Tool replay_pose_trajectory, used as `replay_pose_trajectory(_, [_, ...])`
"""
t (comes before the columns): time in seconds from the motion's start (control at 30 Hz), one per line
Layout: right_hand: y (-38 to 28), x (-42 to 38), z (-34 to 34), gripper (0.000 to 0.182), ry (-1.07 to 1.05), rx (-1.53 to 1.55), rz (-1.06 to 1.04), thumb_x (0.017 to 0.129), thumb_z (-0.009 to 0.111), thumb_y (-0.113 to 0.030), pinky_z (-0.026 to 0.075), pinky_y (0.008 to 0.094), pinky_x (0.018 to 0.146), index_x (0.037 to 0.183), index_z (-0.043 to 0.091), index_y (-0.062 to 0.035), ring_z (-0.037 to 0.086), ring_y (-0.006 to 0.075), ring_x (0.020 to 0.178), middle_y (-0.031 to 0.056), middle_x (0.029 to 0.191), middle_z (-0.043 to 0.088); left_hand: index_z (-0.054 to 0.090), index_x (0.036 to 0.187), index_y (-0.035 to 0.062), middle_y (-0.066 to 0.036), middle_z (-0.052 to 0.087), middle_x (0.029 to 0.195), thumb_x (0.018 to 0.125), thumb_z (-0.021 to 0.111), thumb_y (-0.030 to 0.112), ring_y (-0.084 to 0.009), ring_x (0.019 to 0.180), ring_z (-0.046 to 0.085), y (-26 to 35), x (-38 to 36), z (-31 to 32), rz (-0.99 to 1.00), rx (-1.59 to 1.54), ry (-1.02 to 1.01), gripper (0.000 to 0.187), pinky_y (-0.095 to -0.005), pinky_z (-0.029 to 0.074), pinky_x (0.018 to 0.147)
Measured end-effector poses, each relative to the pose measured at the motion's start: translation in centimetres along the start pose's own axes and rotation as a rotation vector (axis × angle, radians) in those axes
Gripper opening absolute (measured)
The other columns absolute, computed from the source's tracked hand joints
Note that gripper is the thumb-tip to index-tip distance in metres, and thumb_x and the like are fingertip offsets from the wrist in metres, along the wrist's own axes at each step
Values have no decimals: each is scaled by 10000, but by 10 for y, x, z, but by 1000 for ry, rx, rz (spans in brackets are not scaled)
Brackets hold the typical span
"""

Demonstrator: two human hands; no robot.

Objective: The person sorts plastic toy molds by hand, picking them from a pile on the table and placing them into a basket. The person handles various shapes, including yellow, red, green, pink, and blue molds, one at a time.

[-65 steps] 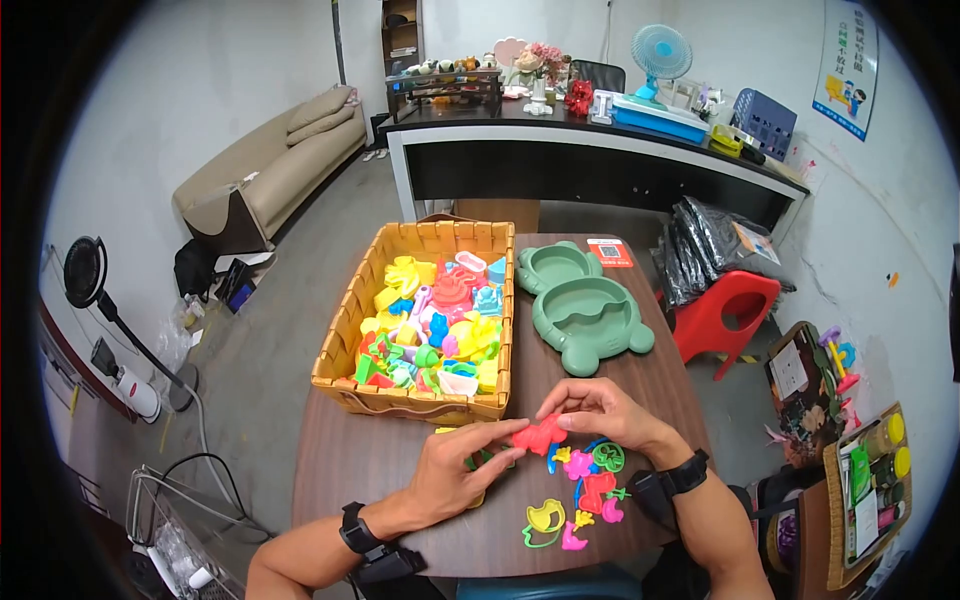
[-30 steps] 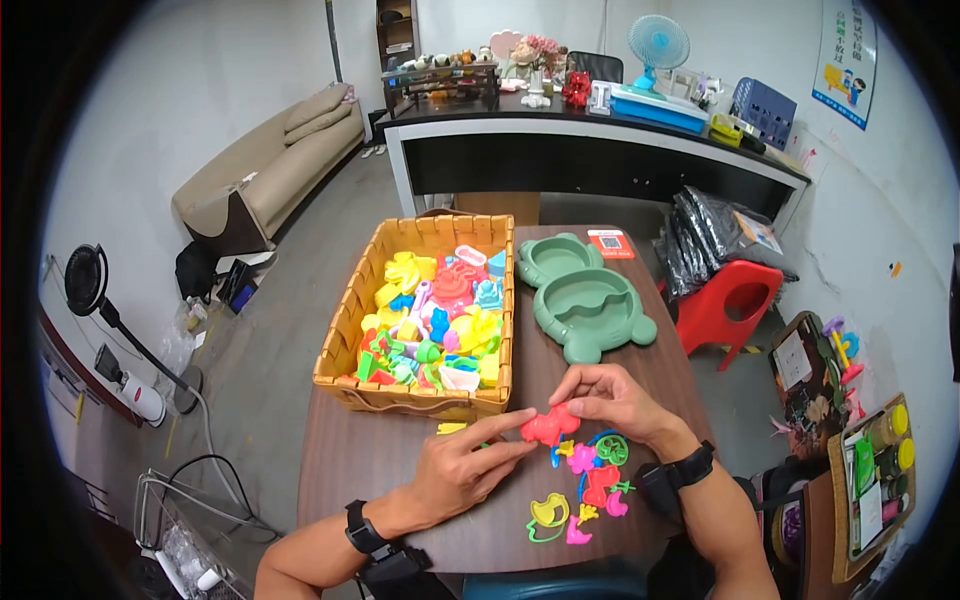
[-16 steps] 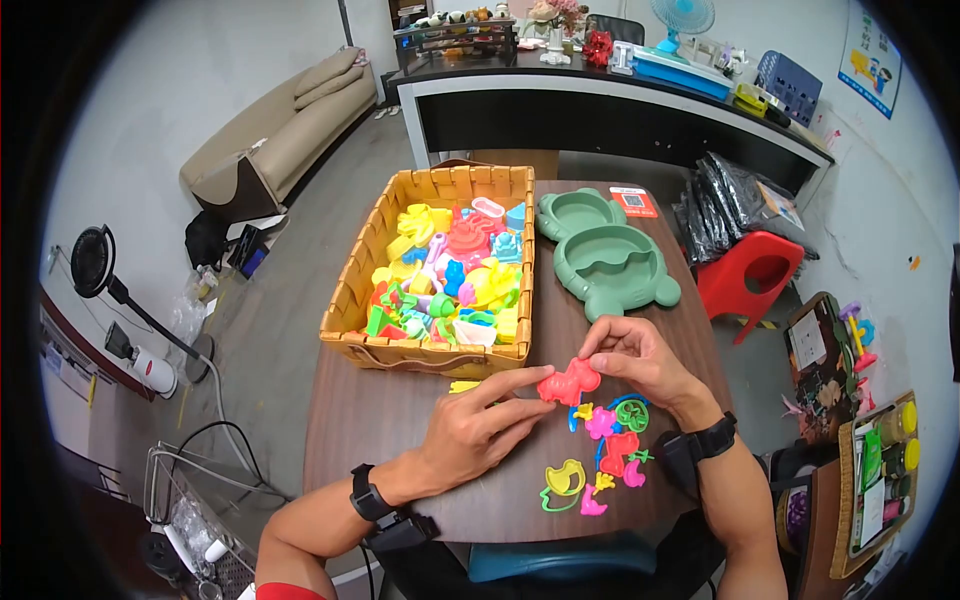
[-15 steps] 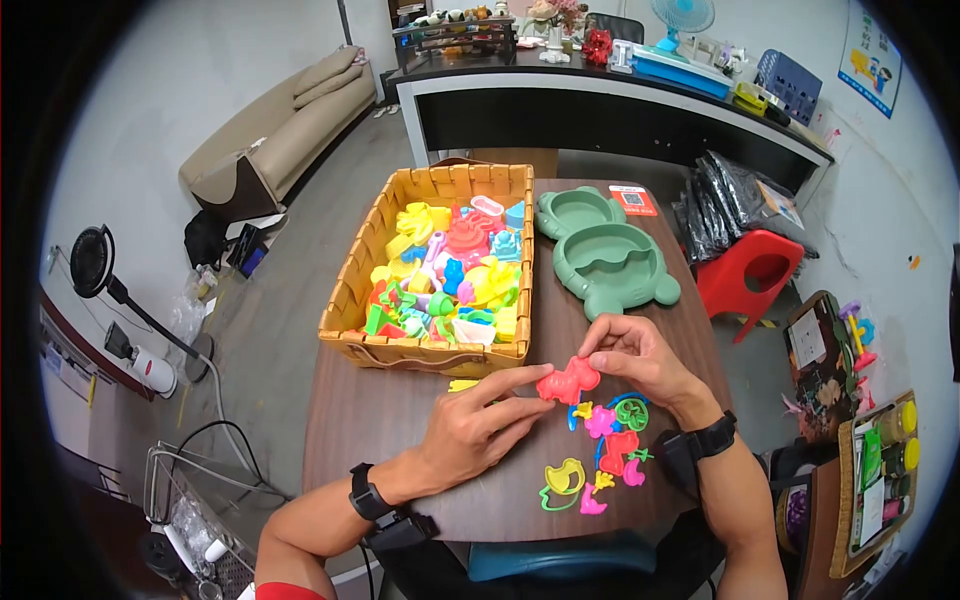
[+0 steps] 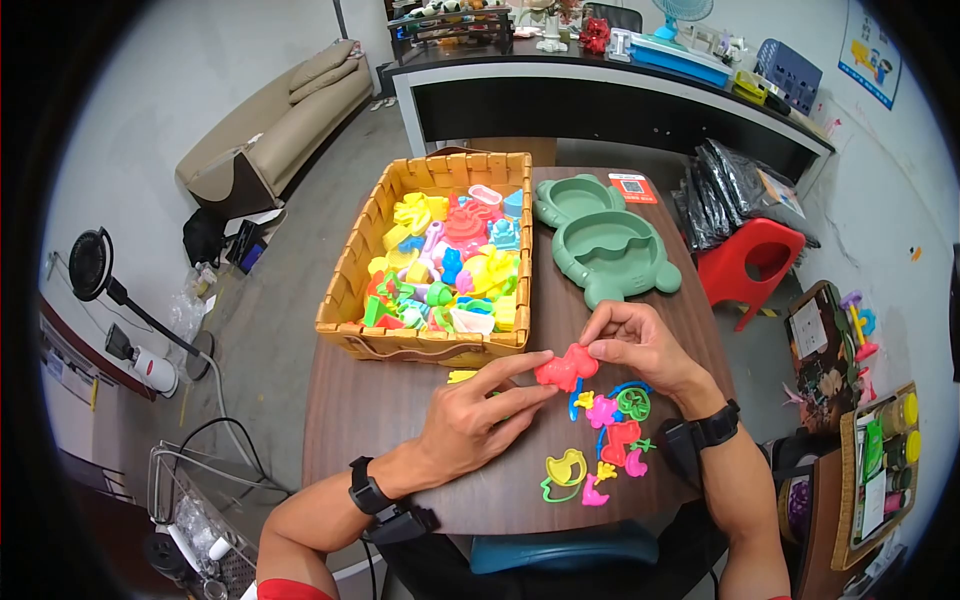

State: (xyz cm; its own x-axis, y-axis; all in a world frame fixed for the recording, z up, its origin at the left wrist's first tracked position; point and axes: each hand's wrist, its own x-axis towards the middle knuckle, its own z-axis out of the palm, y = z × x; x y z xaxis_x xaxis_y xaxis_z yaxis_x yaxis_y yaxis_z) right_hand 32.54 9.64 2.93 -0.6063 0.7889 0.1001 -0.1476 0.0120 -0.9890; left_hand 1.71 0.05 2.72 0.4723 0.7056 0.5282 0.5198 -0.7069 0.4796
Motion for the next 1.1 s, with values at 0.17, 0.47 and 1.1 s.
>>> replay_pose_trajectory(0.17, [5, 1, -3, 235, 2, -9, -25, 1119, 825, -136, 616, 305, 1020, 1301, 746, -10, 785, 122, 1120, 62, 1180, 825, 896, 1277, 117, -79, 815, 1478, 959, 919, 58, -255, 970, 854, 1, 5, 0, -18, 24, 13, 325, -385, 688, 802])
replay_pose_trajectory(0.47, [7, 0, -13, 299, 62, 14, -63, 1163, 780, -228, 600, 294, 954, 1380, 730, -29, 740, 102, 1005, 61, 1138, 821, 895, 1279, 112, -84, 822, 1450, 960, 923, 63, -258, 971, 855, 7, 17, 2, -45, 108, 44, 324, -387, 688, 805])
replay_pose_trajectory(1.1, [0, -3, -8, 301, -13, -20, -18, 1162, 795, -268, 605, 284, 953, 1345, 752, -32, 760, 101, 1018, 59, 1118, 826, 892, 1282, 101, -97, 837, 1391, 961, 931, 73, -264, 973, 857, 9, 20, -2, -85, 141, 35, 325, -391, 687, 812])
